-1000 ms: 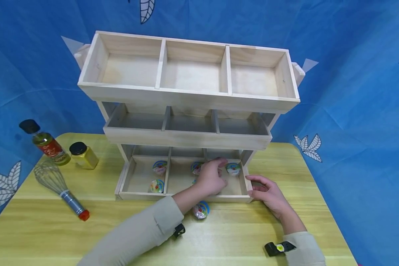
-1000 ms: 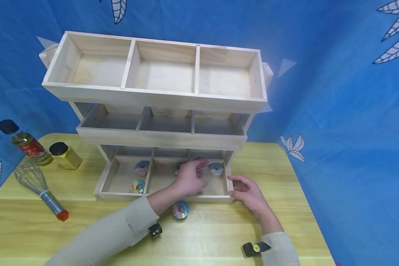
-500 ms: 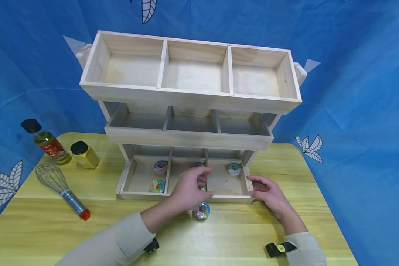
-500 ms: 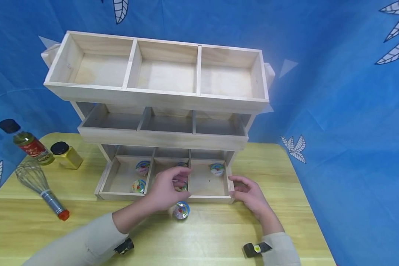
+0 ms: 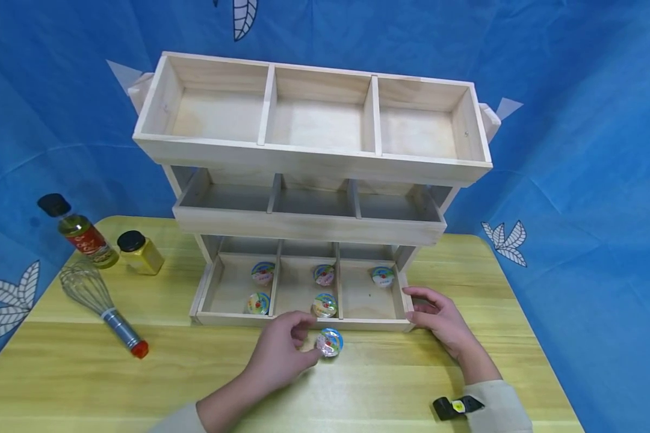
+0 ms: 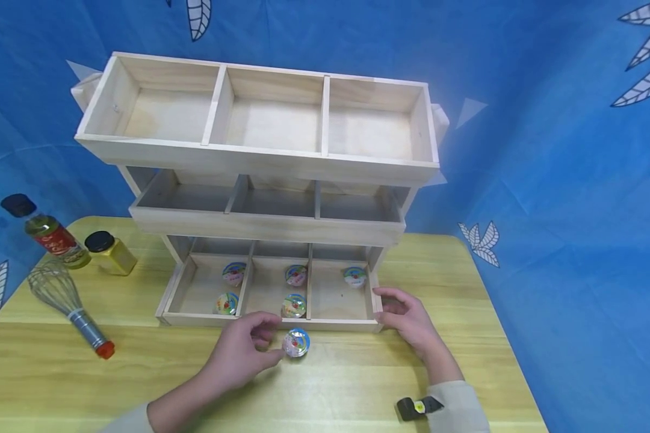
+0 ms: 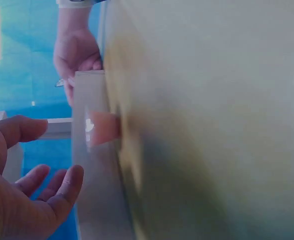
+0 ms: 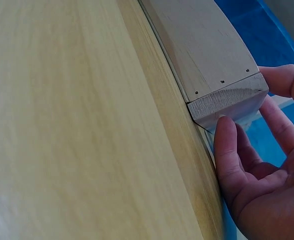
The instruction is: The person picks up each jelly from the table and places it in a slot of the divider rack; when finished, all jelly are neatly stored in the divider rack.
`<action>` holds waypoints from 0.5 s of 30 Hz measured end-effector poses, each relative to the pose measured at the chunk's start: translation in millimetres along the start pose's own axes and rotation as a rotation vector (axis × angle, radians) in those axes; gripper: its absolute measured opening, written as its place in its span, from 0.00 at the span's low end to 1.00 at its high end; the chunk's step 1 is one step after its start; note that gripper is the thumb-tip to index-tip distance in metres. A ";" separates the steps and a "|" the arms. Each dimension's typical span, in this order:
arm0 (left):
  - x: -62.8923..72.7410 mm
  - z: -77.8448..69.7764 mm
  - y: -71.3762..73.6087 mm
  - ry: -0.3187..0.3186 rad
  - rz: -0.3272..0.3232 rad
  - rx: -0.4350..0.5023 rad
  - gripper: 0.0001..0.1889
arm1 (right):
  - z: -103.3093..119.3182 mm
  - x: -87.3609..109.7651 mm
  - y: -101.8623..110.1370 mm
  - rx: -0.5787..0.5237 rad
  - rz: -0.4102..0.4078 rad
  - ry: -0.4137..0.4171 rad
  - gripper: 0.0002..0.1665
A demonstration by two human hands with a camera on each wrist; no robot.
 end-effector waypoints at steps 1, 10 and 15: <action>2.3 1.9 -0.2 0.012 0.002 -0.012 0.24 | 0.1 0.1 -0.2 -0.002 0.001 -0.001 0.33; 9.5 24.5 -9.7 0.088 0.053 0.149 0.28 | 0.5 0.2 -1.0 -0.008 0.002 -0.005 0.33; 8.6 34.9 -18.4 0.086 0.050 0.320 0.29 | -0.3 -0.2 -0.8 -0.006 -0.004 -0.004 0.33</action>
Point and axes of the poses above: each hand's wrist, its own x-axis away from the middle knuckle, its own y-axis out of the back of the hand, z = x × y, the point moved 1 cm from there along -x, towards the middle knuckle, and after that the axes turned 15 degrees about -y, right-handed, at the moved point
